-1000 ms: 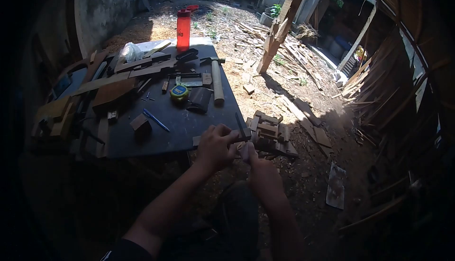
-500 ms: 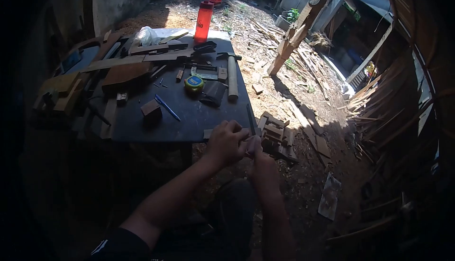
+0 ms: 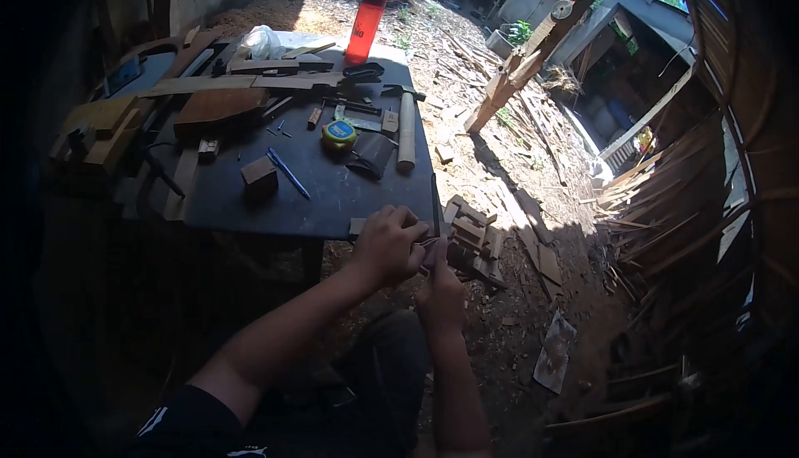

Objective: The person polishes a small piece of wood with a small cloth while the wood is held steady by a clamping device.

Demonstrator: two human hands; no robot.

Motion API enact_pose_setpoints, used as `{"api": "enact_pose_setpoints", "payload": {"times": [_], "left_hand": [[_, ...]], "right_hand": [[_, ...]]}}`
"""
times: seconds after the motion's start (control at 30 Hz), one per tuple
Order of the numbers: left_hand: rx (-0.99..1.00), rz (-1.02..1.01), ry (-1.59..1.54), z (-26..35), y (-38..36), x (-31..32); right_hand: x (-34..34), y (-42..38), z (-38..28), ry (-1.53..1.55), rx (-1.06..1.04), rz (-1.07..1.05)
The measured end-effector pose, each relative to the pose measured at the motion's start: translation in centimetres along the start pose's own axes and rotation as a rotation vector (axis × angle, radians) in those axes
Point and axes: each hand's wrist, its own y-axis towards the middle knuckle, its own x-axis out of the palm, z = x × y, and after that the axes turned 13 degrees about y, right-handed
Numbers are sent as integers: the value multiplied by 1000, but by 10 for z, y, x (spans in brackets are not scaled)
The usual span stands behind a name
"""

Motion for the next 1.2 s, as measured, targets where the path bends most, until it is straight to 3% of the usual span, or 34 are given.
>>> {"api": "enact_pose_setpoints", "payload": {"times": [0.17,0.4,0.5,0.6,0.8,1.07,1.2], "left_hand": [[7,-47,44,-2,0,-2],[-1,-13,17,-2,2,0],[6,-20,22,-2,-1,2],[-2,-34,25,-2,4,-2],[-7,-41,11,0,1,-1],[-26,-119,34,0,1,-3],[-24,-24,-13,-1,1,2]], "right_hand": [[28,-49,22,47,-87,167],[28,-2,24,18,-109,141],[28,-14,19,-3,-88,149],[32,-52,24,38,-202,222],[1,26,-3,-25,-34,-14],[-19,-33,-20,-176,83,-121],[-20,25,-36,-266,124,-217]]}}
